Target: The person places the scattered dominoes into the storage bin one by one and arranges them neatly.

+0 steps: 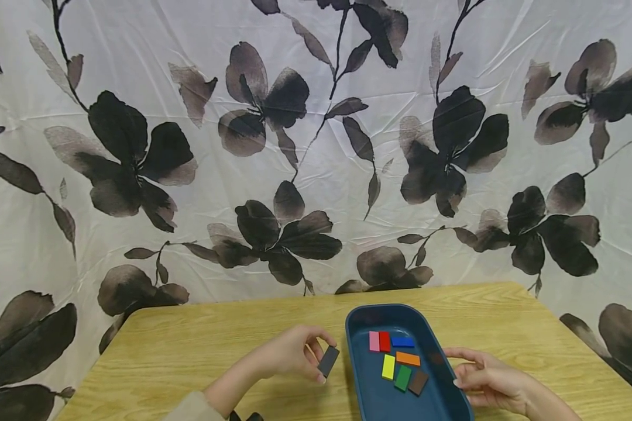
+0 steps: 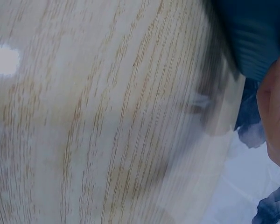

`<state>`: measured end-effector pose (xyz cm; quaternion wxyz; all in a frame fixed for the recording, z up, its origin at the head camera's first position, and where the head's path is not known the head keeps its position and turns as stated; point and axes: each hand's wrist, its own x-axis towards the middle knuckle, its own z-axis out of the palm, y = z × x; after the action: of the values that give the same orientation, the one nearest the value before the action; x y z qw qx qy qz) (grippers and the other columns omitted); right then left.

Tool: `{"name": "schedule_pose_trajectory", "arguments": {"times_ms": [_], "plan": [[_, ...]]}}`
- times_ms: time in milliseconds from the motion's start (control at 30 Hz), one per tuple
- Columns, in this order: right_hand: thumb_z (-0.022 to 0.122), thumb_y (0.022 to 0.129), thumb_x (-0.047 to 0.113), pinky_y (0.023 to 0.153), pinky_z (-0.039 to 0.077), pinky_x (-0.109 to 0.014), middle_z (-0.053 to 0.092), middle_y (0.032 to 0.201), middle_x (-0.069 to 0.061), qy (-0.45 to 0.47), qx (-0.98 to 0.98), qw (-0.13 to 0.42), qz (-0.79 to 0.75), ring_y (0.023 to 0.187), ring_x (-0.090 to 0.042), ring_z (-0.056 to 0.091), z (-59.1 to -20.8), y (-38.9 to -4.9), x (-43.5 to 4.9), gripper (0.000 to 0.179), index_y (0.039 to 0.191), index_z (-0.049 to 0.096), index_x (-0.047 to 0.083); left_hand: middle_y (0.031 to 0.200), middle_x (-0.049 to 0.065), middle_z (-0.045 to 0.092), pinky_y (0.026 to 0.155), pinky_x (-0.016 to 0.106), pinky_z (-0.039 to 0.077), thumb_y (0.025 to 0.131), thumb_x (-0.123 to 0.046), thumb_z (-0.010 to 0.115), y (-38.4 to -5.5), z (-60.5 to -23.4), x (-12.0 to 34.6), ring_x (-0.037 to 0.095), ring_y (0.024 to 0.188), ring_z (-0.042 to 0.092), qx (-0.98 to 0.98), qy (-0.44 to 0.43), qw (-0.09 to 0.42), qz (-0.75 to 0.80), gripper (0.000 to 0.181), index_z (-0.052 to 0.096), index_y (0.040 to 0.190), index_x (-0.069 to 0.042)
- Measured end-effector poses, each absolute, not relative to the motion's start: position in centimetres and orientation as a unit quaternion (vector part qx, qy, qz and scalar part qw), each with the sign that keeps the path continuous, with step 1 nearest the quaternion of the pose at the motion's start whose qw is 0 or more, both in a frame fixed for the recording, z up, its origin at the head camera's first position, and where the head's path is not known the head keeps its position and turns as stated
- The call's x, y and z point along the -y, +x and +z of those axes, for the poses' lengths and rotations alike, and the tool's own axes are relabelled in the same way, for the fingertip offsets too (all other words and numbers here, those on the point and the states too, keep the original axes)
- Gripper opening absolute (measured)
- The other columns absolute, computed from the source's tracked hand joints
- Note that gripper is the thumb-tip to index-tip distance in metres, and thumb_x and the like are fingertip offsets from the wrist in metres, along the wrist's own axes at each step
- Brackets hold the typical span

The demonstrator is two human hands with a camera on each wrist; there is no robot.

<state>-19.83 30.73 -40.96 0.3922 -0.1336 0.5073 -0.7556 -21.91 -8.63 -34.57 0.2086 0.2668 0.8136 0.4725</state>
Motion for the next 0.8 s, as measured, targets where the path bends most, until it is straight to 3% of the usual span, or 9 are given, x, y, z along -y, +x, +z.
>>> {"name": "schedule_pose_trajectory", "arguments": {"times_ms": [233, 800], "plan": [[0.043, 0.092, -0.004, 0.085, 0.05, -0.033, 0.062, 0.097, -0.002, -0.129, -0.512, 0.389, -0.755, 0.091, -0.014, 0.063, -41.1, -19.8, -30.7, 0.045, 0.135, 0.037, 0.006, 0.078, 0.006, 0.059, 0.062, 0.025, 0.048, 0.067, 0.008, 0.078, -22.3, -33.5, 7.0, 0.017, 0.072, 0.055, -0.808, 0.277, 0.212, 0.474, 0.044, 0.062, 0.107, -0.004], [0.043, 0.092, -0.004, 0.083, 0.051, -0.03, 0.061, 0.097, -0.001, -0.136, -0.504, 0.393, -0.757, 0.089, -0.013, 0.063, -40.9, -19.8, -30.7, 0.046, 0.136, 0.035, 0.006, 0.079, 0.004, 0.057, 0.059, 0.022, 0.048, 0.068, 0.007, 0.078, -23.5, -32.3, 2.5, 0.014, 0.064, 0.057, -0.804, 0.32, 0.231, 0.444, 0.045, 0.064, 0.108, -0.009]]}}
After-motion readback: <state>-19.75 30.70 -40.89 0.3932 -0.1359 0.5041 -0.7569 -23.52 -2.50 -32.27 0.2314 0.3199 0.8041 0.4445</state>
